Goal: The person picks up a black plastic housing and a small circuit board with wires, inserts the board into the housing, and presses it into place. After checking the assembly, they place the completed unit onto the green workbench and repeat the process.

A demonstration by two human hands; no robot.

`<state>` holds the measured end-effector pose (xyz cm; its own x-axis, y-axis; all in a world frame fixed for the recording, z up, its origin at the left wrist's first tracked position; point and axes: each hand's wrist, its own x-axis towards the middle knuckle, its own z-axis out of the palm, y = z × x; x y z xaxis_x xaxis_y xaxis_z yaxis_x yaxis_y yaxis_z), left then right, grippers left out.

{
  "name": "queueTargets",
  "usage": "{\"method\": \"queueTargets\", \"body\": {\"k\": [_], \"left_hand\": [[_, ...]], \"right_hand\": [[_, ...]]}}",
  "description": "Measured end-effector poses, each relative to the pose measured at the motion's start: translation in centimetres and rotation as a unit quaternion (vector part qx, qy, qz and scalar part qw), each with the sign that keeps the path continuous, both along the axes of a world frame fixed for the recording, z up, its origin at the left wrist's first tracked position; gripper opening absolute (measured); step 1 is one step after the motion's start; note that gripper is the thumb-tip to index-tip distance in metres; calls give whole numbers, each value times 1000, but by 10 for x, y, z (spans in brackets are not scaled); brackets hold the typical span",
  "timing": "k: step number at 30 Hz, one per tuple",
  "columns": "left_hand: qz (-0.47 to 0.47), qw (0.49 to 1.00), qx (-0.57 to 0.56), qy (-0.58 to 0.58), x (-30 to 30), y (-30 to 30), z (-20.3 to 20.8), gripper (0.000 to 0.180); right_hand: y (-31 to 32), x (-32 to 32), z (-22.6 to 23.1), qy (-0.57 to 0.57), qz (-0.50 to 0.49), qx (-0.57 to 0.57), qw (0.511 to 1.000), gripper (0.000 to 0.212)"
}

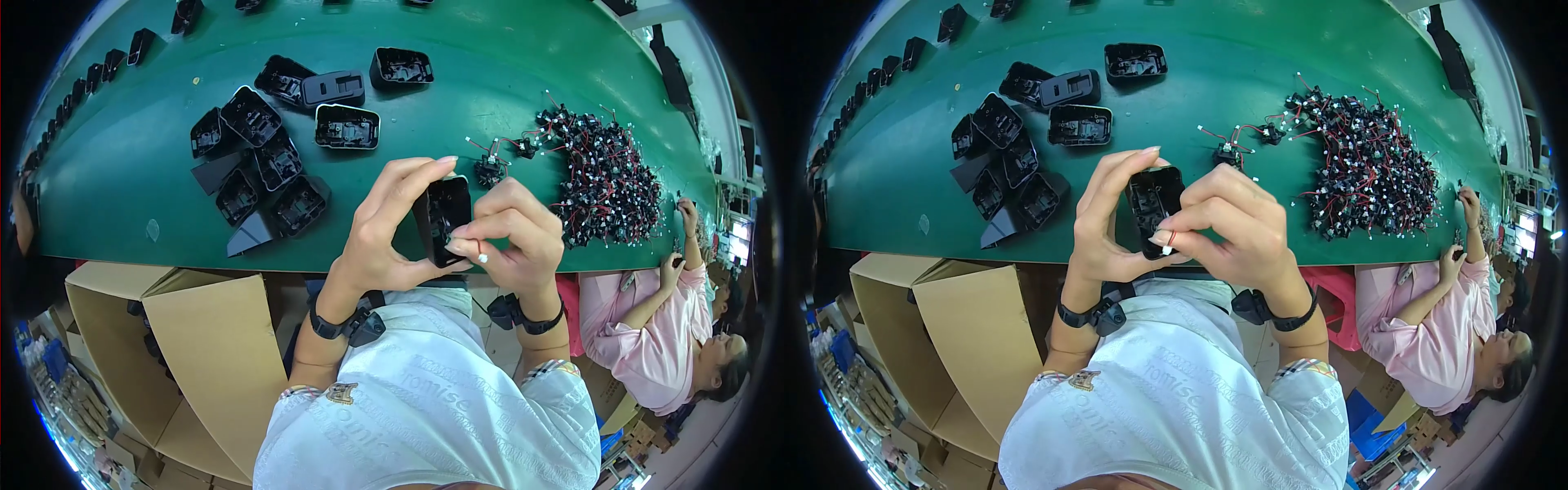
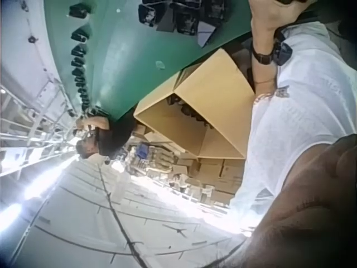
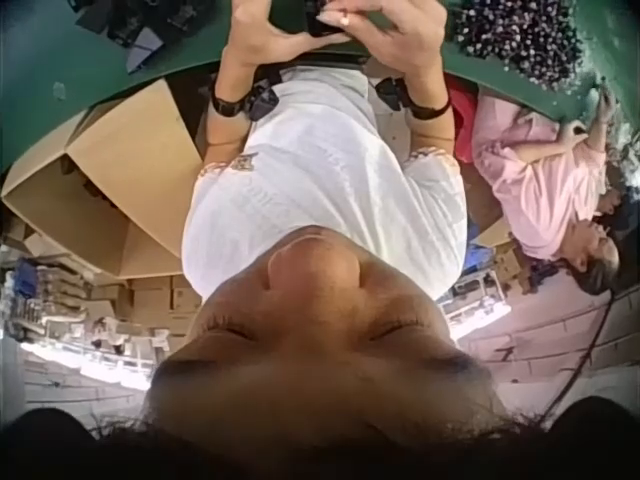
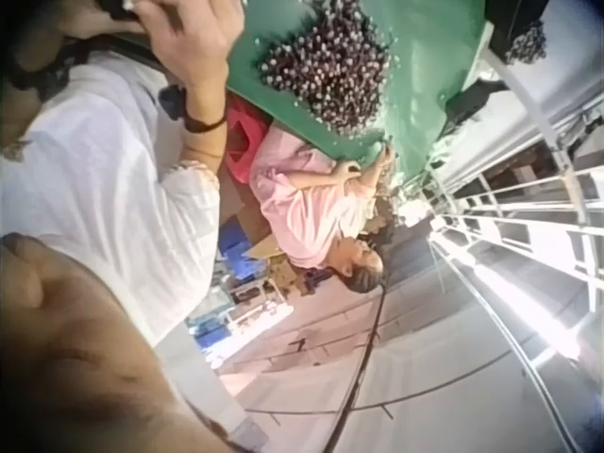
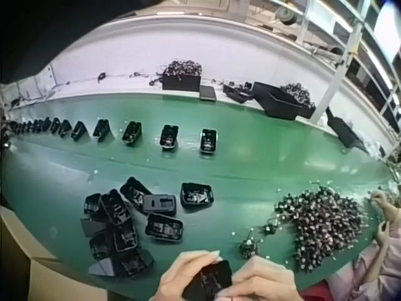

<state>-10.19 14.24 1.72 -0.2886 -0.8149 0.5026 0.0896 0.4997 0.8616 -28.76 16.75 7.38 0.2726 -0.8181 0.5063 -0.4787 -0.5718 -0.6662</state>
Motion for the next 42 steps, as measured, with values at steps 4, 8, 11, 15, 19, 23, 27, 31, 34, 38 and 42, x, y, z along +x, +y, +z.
{"method": "queueTargets", "body": {"k": [4,8,11,15,19,23,27,31,34,38,42], "left_hand": [[-42,999,1,-2,1,-4,4,96],[-100,993,64,25,3,-2,6,100],[-132,988,80,31,3,-4,2,102],[-221,963,157,-1,13,-5,3,109],[-213,961,166,56,11,-6,1,102],[-229,960,153,50,11,-5,1,108],[-163,977,138,-16,8,-7,4,106],[-86,991,102,17,3,-2,2,95],[-87,990,108,27,2,-3,1,96],[-103,987,120,36,5,-5,2,96],[-90,990,92,49,2,-3,3,95]], "right_hand": [[-4,0,-10,2,11,-14,1000,22],[-6,-3,-12,-28,43,-17,999,25],[-7,-5,-8,-28,65,-15,997,24],[-10,-13,0,-39,105,1,994,25],[-8,-9,-3,-19,72,5,997,27],[2,-1,-3,-29,50,20,998,25],[10,0,5,-32,23,55,998,19],[16,14,0,-78,-38,115,990,22],[23,23,-14,-148,-61,128,979,22],[16,16,-13,-110,-67,81,988,14],[14,-4,8,-72,-8,182,981,21]]}}
